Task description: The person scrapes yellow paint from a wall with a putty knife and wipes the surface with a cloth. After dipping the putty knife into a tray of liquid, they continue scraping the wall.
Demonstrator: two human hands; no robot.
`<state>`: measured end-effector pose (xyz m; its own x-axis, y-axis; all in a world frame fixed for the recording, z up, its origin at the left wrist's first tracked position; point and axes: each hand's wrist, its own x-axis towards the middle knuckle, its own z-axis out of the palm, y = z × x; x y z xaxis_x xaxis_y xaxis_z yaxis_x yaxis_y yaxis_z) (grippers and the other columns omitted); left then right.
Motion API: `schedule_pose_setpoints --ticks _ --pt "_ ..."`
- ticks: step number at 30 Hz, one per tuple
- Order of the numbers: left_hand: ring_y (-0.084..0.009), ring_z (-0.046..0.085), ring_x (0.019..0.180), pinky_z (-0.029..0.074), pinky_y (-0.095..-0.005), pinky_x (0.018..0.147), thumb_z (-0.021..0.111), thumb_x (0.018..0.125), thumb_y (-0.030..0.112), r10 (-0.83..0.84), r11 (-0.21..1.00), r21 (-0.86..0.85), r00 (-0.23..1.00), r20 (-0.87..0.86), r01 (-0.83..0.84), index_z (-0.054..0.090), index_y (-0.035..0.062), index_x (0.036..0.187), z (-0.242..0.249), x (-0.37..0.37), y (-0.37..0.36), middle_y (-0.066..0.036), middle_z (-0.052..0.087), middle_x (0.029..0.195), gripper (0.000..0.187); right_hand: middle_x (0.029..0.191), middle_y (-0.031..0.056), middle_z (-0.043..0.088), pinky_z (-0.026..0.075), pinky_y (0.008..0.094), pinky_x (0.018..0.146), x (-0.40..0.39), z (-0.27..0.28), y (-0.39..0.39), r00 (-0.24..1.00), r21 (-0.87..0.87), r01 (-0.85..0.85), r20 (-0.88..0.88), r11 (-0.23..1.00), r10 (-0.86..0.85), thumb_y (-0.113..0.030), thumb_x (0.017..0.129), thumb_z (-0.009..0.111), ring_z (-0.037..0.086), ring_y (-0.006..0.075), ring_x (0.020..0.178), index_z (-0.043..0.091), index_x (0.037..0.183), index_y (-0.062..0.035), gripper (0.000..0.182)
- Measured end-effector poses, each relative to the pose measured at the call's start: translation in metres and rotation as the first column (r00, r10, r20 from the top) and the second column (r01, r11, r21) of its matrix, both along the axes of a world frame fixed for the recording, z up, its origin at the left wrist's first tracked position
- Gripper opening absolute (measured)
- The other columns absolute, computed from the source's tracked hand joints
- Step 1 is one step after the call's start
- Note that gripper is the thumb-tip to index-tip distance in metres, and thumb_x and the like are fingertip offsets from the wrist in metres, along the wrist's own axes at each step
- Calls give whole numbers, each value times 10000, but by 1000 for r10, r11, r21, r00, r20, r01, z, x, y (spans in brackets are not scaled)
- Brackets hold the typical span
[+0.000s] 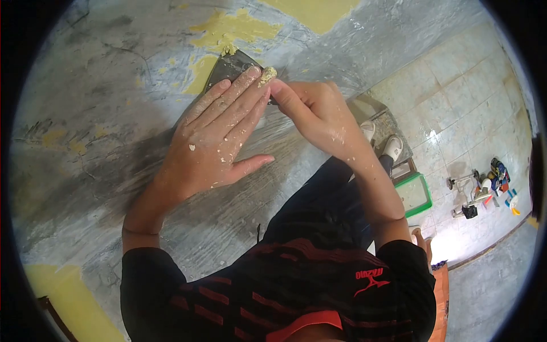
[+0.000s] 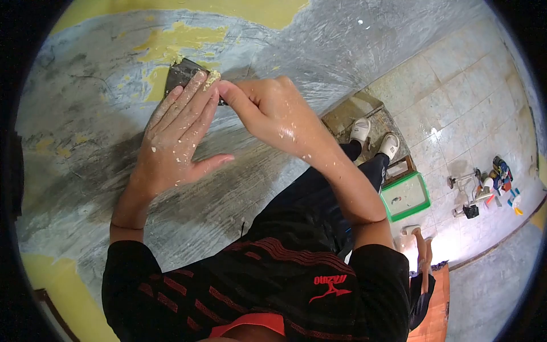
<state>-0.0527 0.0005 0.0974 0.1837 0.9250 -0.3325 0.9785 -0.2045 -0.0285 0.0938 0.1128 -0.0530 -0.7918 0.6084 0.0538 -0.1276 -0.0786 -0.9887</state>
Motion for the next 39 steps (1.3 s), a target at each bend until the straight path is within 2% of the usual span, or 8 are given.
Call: schedule_pose_setpoints --ticks 9,12,14,23,30,33,37,39 --pt "-340 396 1564 344 -497 1271 852 827 463 -5 1000 26 998 -59 7 482 -6 1574 11 4 1 -177 444 1663 956 547 200 457 376 420 498 -3 8 8 999 20 -37 -18 999 38 -361 1090 608 393 241 474 695 820 69 515" --pt "-336 401 1561 350 -496 1268 856 818 460 -37 998 -50 999 1 37 488 -14 1566 2 2 2 -180 449 1657 959 550 177 435 372 417 506 6 2 3 999 -2 -9 -52 1000 9 -369 1094 602 378 209 498 650 800 79 538" --pt "-335 404 1560 353 -497 1266 858 815 455 -40 999 -27 999 -26 39 489 -17 1564 4 1 0 -181 451 1655 958 562 155 425 375 412 520 6 -2 6 991 -61 -108 66 992 112 -372 1098 596 385 182 530 620 809 82 539" --pt "-352 422 1546 361 -489 1260 862 811 448 -72 997 -14 996 -58 72 502 -44 1542 8 7 0 -204 474 1632 952 577 121 402 373 400 530 5 -3 2 993 -99 -113 27 989 116 -398 1105 579 380 151 569 610 804 79 565" --pt "-360 432 1539 363 -501 1259 854 830 438 -66 997 -42 997 -27 65 510 -46 1535 13 7 2 -215 468 1634 921 569 115 418 379 411 534 1 4 -2 991 -157 -129 -62 979 121 -421 1102 572 388 145 569 651 813 77 581" --pt "-364 442 1531 371 -504 1253 859 831 421 -56 996 71 997 -61 60 526 -53 1521 20 11 2 -214 492 1616 900 562 115 415 375 410 530 -5 8 1 995 -133 -93 -38 987 89 -420 1102 575 386 141 565 627 790 82 594" --pt "-369 457 1520 384 -503 1243 863 834 397 -96 995 25 989 -108 100 546 -57 1502 30 5 5 -216 515 1595 868 563 139 414 374 417 525 -6 4 -7 994 -138 -91 -64 986 83 -414 1098 578 383 160 549 605 772 85 596" --pt "-372 472 1508 399 -503 1233 862 838 378 -84 996 -40 996 -8 83 550 -55 1500 22 5 2 -218 522 1590 850 565 153 415 374 420 524 -4 2 -8 992 -149 -122 -55 981 115 -414 1097 578 385 169 541 602 771 84 595"
